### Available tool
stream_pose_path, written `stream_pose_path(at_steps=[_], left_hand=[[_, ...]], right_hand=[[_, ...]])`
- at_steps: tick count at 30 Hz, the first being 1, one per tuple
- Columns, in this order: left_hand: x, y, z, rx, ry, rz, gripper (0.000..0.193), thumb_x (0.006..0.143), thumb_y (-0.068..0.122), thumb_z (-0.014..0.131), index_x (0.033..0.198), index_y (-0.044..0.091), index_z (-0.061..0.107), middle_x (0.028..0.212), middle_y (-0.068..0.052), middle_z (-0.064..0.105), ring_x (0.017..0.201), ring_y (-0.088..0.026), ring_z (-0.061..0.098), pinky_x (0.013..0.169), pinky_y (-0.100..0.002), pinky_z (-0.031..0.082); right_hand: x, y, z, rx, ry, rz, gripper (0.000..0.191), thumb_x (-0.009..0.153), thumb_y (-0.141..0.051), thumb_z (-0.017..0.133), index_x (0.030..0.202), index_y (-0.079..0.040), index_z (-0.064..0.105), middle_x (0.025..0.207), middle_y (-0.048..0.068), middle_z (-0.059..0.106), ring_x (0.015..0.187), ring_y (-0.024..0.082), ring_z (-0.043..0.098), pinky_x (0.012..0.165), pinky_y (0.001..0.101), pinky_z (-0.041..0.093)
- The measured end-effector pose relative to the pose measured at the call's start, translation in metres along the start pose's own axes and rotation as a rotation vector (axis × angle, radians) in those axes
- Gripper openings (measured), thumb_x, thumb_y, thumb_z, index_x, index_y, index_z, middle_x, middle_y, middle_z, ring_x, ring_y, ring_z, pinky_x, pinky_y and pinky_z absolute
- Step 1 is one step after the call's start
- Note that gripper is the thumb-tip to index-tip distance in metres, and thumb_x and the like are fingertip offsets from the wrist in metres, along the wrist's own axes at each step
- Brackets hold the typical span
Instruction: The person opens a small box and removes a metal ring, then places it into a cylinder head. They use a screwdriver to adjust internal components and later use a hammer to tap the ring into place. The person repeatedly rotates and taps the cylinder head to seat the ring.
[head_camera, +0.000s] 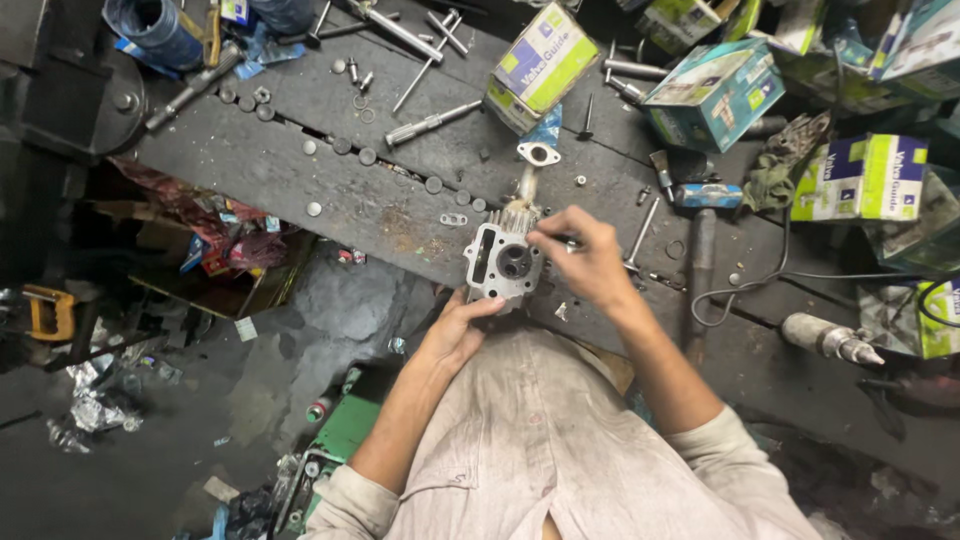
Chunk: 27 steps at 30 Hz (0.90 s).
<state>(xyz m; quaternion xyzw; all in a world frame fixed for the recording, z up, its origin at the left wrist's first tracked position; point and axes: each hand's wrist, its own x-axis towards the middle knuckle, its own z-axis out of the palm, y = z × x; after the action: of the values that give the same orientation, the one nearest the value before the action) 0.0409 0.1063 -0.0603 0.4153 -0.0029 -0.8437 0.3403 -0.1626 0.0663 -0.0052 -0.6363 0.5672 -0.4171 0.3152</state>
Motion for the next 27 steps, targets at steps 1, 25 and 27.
stream_pose_path(at_steps=[1, 25, 27], left_hand=[[0.000, 0.000, 0.000, -0.008, -0.038, 0.019, 0.075, 0.076, -0.006, 0.075, 0.144, -0.001, 0.042, 0.127, -0.014, 0.064, 0.121, -0.027, 0.061, 0.108, -0.040, 0.046], [0.001, -0.002, -0.001, -0.011, -0.009, 0.004, 0.068, 0.080, -0.005, 0.074, 0.141, 0.004, 0.046, 0.124, -0.012, 0.064, 0.116, -0.025, 0.063, 0.102, -0.041, 0.050], [0.000, -0.001, -0.002, -0.026, -0.022, 0.004, 0.067, 0.081, -0.006, 0.074, 0.141, 0.003, 0.045, 0.125, -0.013, 0.064, 0.117, -0.026, 0.063, 0.103, -0.042, 0.050]], right_hand=[[-0.007, 0.004, 0.010, -0.007, 0.010, 0.010, 0.018, 0.087, -0.006, 0.084, 0.095, -0.001, 0.069, 0.097, 0.008, 0.072, 0.091, 0.017, 0.071, 0.082, 0.0299, 0.058], [-0.044, -0.001, 0.011, -0.345, -0.048, -0.227, 0.030, 0.082, -0.019, 0.073, 0.111, -0.014, 0.074, 0.146, 0.014, 0.053, 0.138, 0.037, 0.042, 0.124, 0.0575, 0.024], [-0.054, 0.001, 0.018, -0.398, -0.041, -0.229, 0.031, 0.086, -0.021, 0.072, 0.117, -0.014, 0.074, 0.149, 0.014, 0.051, 0.141, 0.037, 0.041, 0.124, 0.0581, 0.025]])
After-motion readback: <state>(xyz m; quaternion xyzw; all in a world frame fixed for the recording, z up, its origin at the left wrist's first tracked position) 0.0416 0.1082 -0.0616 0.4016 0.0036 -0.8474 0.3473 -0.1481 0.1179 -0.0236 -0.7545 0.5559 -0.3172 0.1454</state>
